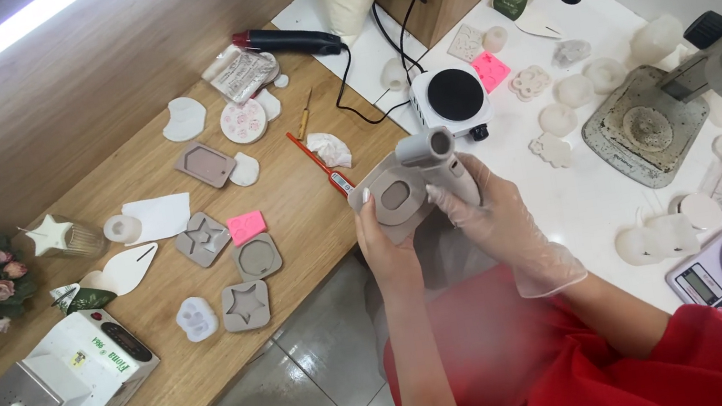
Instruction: The person holds a square silicone mold with a letter-shaped wax piece and blows hot air over it with a heat gun, rotating the mold to warm all sides. They then press and flex the mold and pull the softened wax shape out, holding the freed candle piece up at the end.
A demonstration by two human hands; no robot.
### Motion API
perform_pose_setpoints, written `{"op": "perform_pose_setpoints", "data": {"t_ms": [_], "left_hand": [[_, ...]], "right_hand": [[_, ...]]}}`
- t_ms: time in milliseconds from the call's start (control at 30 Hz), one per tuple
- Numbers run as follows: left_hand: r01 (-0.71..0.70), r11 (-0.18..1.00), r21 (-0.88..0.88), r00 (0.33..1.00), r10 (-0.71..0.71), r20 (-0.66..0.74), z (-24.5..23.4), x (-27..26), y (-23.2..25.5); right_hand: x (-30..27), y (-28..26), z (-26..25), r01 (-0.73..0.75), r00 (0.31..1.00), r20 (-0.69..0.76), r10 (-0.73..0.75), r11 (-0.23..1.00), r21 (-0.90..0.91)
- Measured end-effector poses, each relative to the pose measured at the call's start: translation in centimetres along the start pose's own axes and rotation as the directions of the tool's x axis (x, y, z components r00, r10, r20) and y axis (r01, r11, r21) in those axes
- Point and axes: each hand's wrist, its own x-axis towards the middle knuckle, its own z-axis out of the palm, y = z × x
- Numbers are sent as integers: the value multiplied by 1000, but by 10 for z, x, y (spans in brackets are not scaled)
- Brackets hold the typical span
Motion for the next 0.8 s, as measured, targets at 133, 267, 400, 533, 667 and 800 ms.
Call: {"op": "perform_pose_setpoints", "data": {"t_ms": [133,267,400,533,667,800], "left_hand": [[-4,999,36,1000,4,11,-3,4,0],[-4,999,33,1000,4,-12,-8,7,-5],[-5,998,70,1000,6,-12,-10,18,-12],[-484,663,571,874,339,347,-26,26,-21],[24,1000,16,999,-23,-23,-7,19,-9],[29,997,69,999,-26,-45,1,10,2]], "right_hand": [[-11,-24,-9,127,979,164,-119,991,-40],[-10,-15,-3,-57,992,110,67,994,-88],[-8,-9,-10,-20,990,137,39,990,-137],[-1,-1,-7,-13,988,149,35,990,-144],[-1,5,-3,-158,986,40,161,985,-71],[-7,11,4,-183,970,144,198,976,-116]]}}
